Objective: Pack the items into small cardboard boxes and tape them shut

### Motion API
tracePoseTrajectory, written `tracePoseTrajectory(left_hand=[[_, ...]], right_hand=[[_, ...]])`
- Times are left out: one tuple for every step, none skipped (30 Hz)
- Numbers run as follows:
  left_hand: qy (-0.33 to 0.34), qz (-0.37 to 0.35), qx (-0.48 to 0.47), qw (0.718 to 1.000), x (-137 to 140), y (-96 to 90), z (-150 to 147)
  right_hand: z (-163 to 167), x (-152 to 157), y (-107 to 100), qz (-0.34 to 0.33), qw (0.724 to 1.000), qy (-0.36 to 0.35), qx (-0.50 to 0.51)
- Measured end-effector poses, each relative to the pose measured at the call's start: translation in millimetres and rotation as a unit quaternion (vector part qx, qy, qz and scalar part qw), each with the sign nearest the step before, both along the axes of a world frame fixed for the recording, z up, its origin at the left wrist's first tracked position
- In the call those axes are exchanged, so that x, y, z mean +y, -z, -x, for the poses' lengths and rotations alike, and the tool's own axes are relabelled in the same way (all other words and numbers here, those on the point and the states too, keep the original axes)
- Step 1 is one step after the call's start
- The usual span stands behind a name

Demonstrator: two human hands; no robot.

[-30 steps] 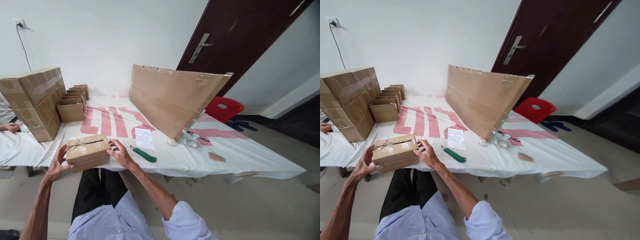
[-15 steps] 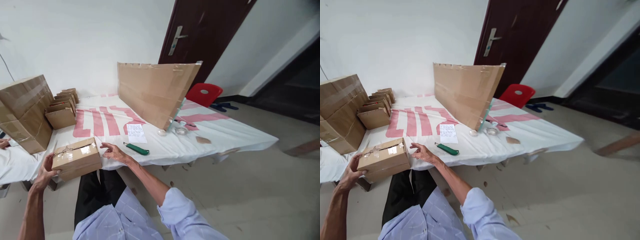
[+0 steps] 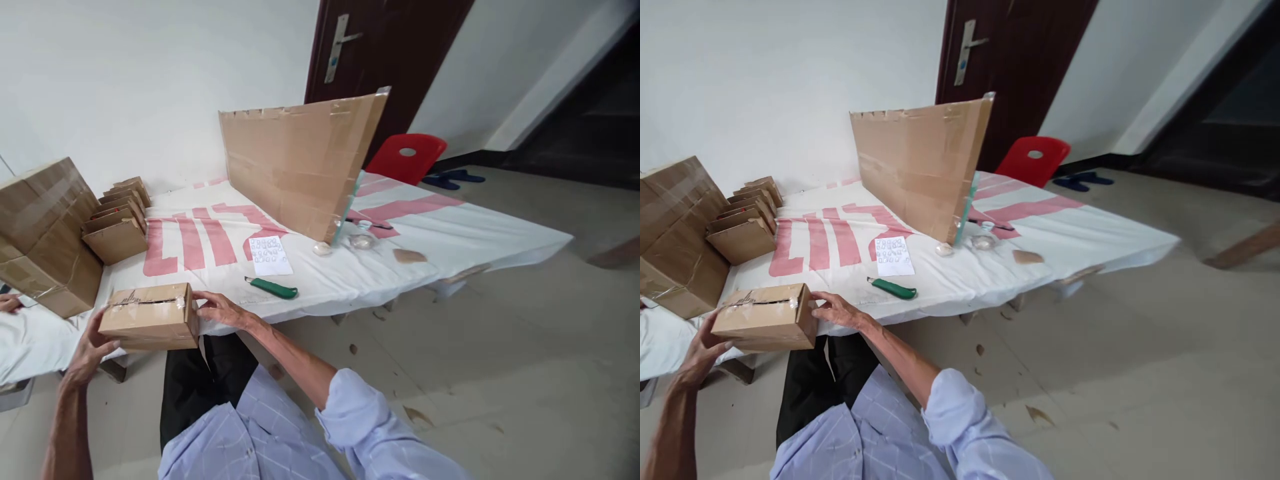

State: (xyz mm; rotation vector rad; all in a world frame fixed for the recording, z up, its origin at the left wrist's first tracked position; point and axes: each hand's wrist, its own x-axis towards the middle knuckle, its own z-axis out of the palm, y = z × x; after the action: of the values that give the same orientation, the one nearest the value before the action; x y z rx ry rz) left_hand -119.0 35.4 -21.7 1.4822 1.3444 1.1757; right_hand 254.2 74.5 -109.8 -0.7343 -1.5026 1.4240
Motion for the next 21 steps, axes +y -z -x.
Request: tracePoseTrajectory(left_hand=[[0.001,-0.004,0.011,1.0,-2.7,-1.2,-4.4],[0.006,-0.013,0.018,1.0,-5.8,-1.8,-8.4],[0.013,-0.021,0.023,0.999,-9.2,-1.8,-12.0],[0.022,-0.028,0.027,0.999,-12.6,-1.3,-15.1],[0.03,-0.032,0.031,0.999,-15.9,-0.5,-17.8],[0.036,-0.033,0.038,0.998,-18.9,0.4,-20.2],[0.039,-0.034,0.046,0.998,-21.4,1.3,-22.3],[0.038,-0.036,0.053,0.997,-23.2,2.1,-24.3],[0.036,-0.038,0.057,0.997,-24.5,2.6,-26.1],[0.033,-0.04,0.059,0.997,-25.2,2.9,-27.8],[0.032,-0.044,0.058,0.997,-25.4,2.9,-29.3],[0.032,-0.049,0.055,0.997,-25.4,2.6,-30.9],[0.034,-0.057,0.053,0.996,-25.3,2.2,-32.4],[0.036,-0.065,0.052,0.996,-25.4,1.8,-33.9],[0.037,-0.072,0.053,0.995,-25.7,1.3,-35.5],[0.038,-0.076,0.056,0.995,-26.3,0.9,-37.1],[0.038,-0.076,0.061,0.994,-27.2,0.7,-38.7],[0.04,-0.074,0.069,0.994,-28.3,0.8,-40.3],[0.044,-0.069,0.08,0.993,-29.5,1.1,-41.7],[0.049,-0.064,0.093,0.992,-30.6,1.7,-42.9],[0.052,-0.059,0.107,0.991,-31.5,2.6,-43.8]], right_hand=[[0.1,0.2,-2.2,-0.006,1.0,0.008,-0.001],[-0.2,1.4,-4.0,-0.004,1.0,0.017,-0.002],[-0.9,3.5,-5.4,0.003,1.0,0.026,-0.004],[-1.9,6.2,-6.6,0.014,0.999,0.034,-0.006],[-3.0,9.1,-7.6,0.025,0.999,0.041,-0.008],[-4.3,11.7,-8.7,0.033,0.998,0.047,-0.01],[-5.4,13.8,-9.8,0.037,0.998,0.051,-0.013],[-6.5,15.2,-11.1,0.038,0.998,0.055,-0.017],[-7.5,15.7,-12.8,0.036,0.997,0.059,-0.022],[-8.4,15.4,-14.7,0.031,0.997,0.062,-0.029],[-9.3,14.6,-16.8,0.024,0.997,0.064,-0.036],[-10.2,13.4,-19.2,0.015,0.997,0.066,-0.043],[-11.0,12.2,-21.7,0.005,0.997,0.066,-0.049],[-11.7,11.2,-24.3,-0.005,0.996,0.064,-0.054],[-12.2,10.8,-26.8,-0.012,0.996,0.061,-0.059],[-12.4,11.1,-29.3,-0.018,0.996,0.06,-0.063],[-12.2,12.2,-31.6,-0.024,0.996,0.06,-0.066],[-11.8,14.1,-33.5,-0.031,0.995,0.063,-0.07],[-11.4,16.5,-35.0,-0.038,0.994,0.068,-0.074],[-11.3,19.2,-35.7,-0.044,0.993,0.074,-0.079],[-12.1,21.8,-35.5,-0.05,0.992,0.08,-0.086]])
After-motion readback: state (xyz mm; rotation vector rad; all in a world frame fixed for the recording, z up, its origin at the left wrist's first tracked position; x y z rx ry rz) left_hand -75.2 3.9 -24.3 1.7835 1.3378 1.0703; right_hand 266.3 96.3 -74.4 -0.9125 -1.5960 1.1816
